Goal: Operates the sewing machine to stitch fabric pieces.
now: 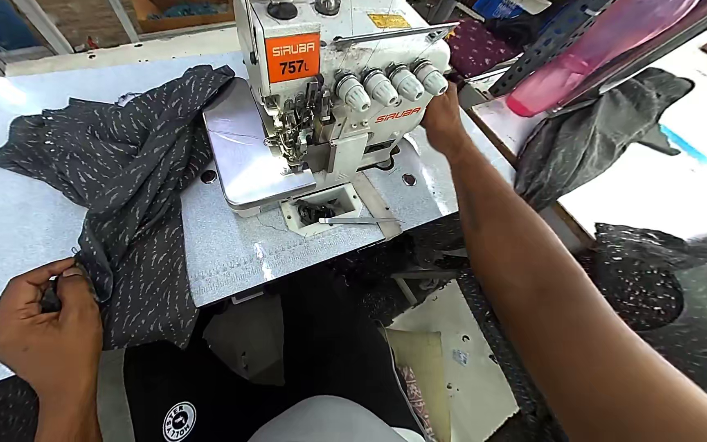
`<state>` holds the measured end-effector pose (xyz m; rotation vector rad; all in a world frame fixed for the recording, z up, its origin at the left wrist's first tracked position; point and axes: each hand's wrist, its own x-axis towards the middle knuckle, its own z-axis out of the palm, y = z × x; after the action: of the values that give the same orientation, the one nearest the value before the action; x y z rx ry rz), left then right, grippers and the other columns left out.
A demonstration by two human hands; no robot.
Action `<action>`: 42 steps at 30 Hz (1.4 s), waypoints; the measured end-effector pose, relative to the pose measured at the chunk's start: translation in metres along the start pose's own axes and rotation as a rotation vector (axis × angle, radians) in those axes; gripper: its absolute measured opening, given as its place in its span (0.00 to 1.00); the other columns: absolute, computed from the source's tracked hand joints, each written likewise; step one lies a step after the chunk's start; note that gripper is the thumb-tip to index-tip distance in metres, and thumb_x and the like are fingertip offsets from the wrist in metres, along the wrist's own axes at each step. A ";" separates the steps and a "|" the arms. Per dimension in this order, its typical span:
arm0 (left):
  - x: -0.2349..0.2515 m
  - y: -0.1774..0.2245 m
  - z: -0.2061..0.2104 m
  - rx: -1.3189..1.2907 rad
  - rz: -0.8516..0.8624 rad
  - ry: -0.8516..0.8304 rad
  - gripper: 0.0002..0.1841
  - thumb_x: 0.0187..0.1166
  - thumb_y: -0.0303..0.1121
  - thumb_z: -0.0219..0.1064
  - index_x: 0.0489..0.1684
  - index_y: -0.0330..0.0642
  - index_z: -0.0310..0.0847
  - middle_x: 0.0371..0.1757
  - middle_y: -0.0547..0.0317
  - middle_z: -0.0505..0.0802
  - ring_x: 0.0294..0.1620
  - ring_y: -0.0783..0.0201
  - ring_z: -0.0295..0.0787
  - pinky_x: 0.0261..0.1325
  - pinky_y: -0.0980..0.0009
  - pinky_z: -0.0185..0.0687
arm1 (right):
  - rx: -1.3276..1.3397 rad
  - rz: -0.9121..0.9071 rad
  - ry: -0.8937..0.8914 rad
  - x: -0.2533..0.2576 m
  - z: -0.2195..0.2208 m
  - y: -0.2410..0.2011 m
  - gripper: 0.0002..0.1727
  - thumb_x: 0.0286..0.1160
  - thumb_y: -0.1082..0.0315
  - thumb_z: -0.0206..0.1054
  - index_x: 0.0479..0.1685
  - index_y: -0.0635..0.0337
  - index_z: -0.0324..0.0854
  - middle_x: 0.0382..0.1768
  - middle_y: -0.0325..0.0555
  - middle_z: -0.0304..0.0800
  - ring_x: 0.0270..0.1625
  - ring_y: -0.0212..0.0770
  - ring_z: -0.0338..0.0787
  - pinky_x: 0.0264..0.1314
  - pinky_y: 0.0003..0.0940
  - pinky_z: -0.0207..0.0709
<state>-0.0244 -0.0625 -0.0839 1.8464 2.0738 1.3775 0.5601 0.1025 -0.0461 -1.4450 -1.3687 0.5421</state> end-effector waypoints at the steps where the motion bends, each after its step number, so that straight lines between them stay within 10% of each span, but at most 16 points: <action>1: 0.000 0.000 0.000 0.000 0.001 0.001 0.15 0.86 0.33 0.59 0.51 0.28 0.86 0.39 0.46 0.88 0.32 0.74 0.76 0.37 0.78 0.71 | -0.082 0.101 -0.062 0.000 -0.003 -0.018 0.28 0.96 0.51 0.39 0.64 0.61 0.80 0.47 0.44 0.90 0.46 0.34 0.91 0.49 0.40 0.88; 5: 0.001 0.000 0.001 -0.012 0.005 0.020 0.15 0.86 0.33 0.60 0.50 0.28 0.86 0.38 0.48 0.88 0.31 0.75 0.76 0.36 0.79 0.71 | -0.378 0.399 -0.282 0.008 -0.004 -0.085 0.16 0.92 0.56 0.50 0.60 0.54 0.76 0.38 0.39 0.81 0.31 0.28 0.83 0.34 0.27 0.80; 8: 0.000 0.003 0.001 0.006 -0.015 0.028 0.14 0.86 0.31 0.59 0.51 0.28 0.87 0.39 0.48 0.88 0.32 0.75 0.75 0.37 0.78 0.70 | -0.120 0.059 -0.041 0.019 -0.001 -0.028 0.29 0.95 0.48 0.42 0.61 0.62 0.82 0.47 0.43 0.91 0.51 0.31 0.90 0.60 0.39 0.84; 12: 0.000 0.001 0.001 0.019 -0.005 0.008 0.14 0.86 0.32 0.59 0.52 0.29 0.87 0.38 0.49 0.88 0.30 0.75 0.74 0.35 0.78 0.69 | 0.057 -0.087 0.028 0.004 0.005 0.007 0.31 0.96 0.50 0.31 0.59 0.59 0.80 0.45 0.37 0.90 0.50 0.30 0.91 0.55 0.39 0.87; 19: 0.001 0.000 0.001 0.005 -0.008 0.017 0.15 0.86 0.32 0.60 0.51 0.28 0.87 0.42 0.45 0.89 0.36 0.74 0.79 0.41 0.78 0.74 | -0.232 0.608 -0.275 0.015 -0.003 -0.083 0.15 0.92 0.53 0.47 0.54 0.50 0.74 0.32 0.40 0.83 0.25 0.35 0.86 0.27 0.31 0.82; 23: 0.001 0.000 0.001 0.023 -0.021 0.013 0.15 0.86 0.32 0.59 0.52 0.28 0.86 0.39 0.46 0.88 0.33 0.71 0.76 0.38 0.75 0.72 | -0.204 0.673 -0.241 0.027 -0.002 -0.065 0.17 0.89 0.49 0.51 0.48 0.51 0.75 0.24 0.43 0.84 0.17 0.37 0.85 0.18 0.31 0.79; 26: 0.002 0.001 0.001 0.024 -0.017 0.003 0.15 0.86 0.33 0.59 0.51 0.28 0.86 0.39 0.46 0.87 0.32 0.71 0.76 0.38 0.75 0.71 | -0.188 0.558 -0.146 0.018 0.002 -0.059 0.19 0.89 0.46 0.50 0.53 0.50 0.76 0.29 0.40 0.84 0.23 0.34 0.85 0.24 0.31 0.81; 29: 0.002 0.002 0.000 0.019 -0.011 -0.006 0.15 0.86 0.32 0.59 0.52 0.28 0.87 0.40 0.44 0.88 0.34 0.70 0.77 0.39 0.74 0.72 | -0.092 0.301 0.015 0.016 0.003 -0.026 0.38 0.92 0.37 0.36 0.63 0.59 0.82 0.49 0.48 0.90 0.49 0.40 0.91 0.53 0.47 0.85; 36: 0.000 0.004 0.000 0.000 -0.005 -0.008 0.15 0.86 0.32 0.59 0.52 0.28 0.86 0.41 0.45 0.89 0.35 0.72 0.79 0.41 0.76 0.74 | -0.190 -0.170 0.446 -0.118 0.018 -0.056 0.22 0.94 0.60 0.49 0.62 0.74 0.76 0.45 0.54 0.88 0.44 0.41 0.91 0.49 0.40 0.87; 42: 0.000 0.004 0.001 0.011 0.005 0.003 0.14 0.86 0.32 0.60 0.52 0.29 0.86 0.37 0.49 0.87 0.31 0.74 0.76 0.37 0.77 0.71 | -0.431 -0.504 0.225 -0.178 0.074 -0.091 0.09 0.81 0.66 0.68 0.45 0.62 0.90 0.32 0.46 0.92 0.32 0.40 0.90 0.34 0.40 0.82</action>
<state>-0.0207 -0.0627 -0.0823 1.8561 2.0835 1.3741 0.4115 -0.0498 -0.0498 -1.3638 -1.6493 -0.2481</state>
